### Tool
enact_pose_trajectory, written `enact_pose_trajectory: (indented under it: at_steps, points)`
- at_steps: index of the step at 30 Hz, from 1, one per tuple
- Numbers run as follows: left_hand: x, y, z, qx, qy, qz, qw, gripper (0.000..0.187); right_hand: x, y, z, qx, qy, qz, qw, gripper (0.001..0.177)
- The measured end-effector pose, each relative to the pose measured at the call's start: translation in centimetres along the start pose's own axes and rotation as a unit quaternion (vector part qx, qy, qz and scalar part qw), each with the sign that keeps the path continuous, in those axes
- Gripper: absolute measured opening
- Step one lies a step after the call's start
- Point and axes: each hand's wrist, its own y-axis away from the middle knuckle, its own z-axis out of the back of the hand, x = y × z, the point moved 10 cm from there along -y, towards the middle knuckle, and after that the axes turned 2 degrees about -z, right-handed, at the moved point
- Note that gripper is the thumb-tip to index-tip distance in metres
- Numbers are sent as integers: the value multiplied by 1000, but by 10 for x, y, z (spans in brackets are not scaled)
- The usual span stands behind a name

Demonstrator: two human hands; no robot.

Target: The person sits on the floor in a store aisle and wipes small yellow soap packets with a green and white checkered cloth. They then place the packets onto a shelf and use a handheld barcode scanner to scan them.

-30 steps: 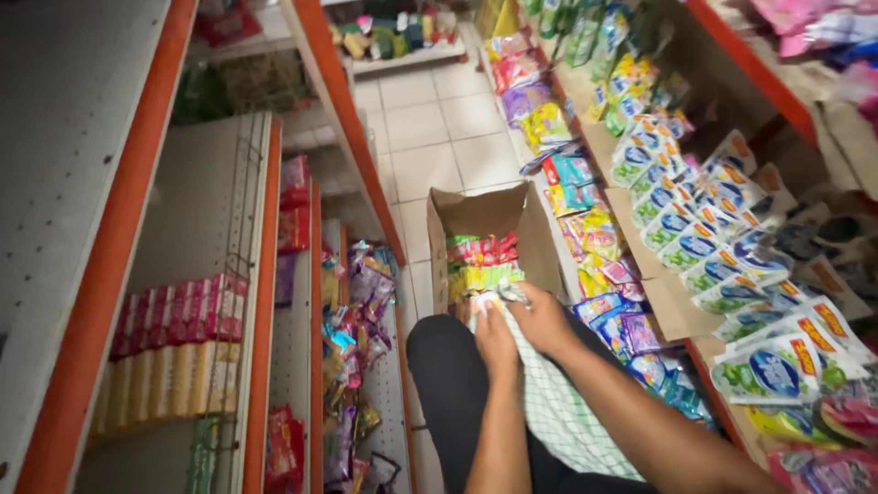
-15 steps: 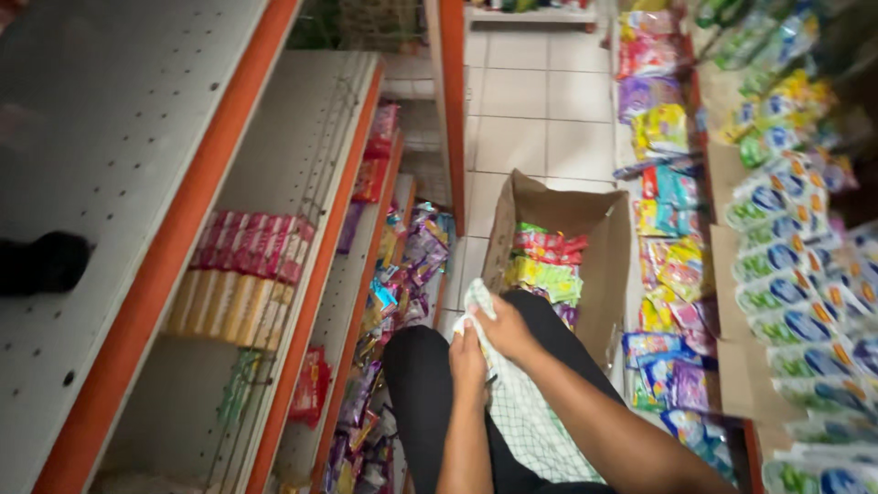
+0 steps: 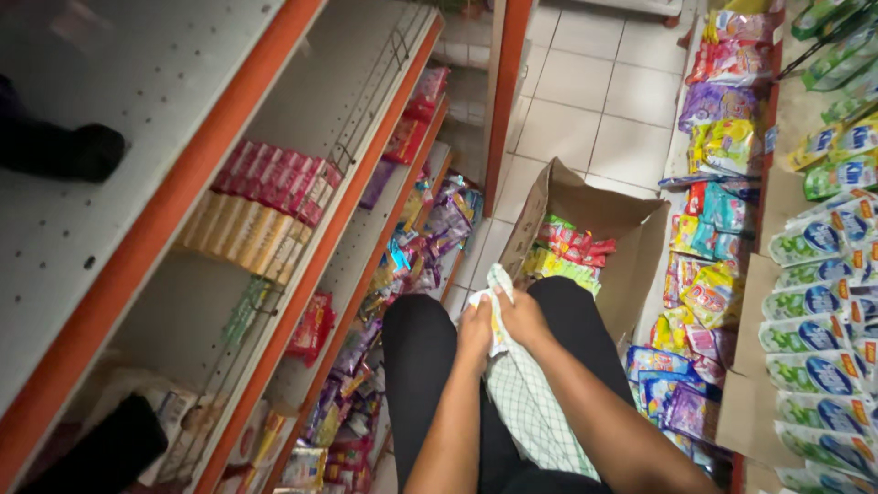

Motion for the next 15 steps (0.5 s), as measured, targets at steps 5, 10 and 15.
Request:
enact_pose_trajectory:
  at_steps: [5,10,15]
  points:
    - [2,-13,5,-45,-90,-28,995,58,0,1,-14,110,-90,52,988,49]
    - [7,-17,5,-20,-85,-26,996,68,-1,7,-23,160,-117,56,979,51]
    - [10,-17,5,-9,-90,-21,996,66,-11,1,-27,142,-84,26,986,51]
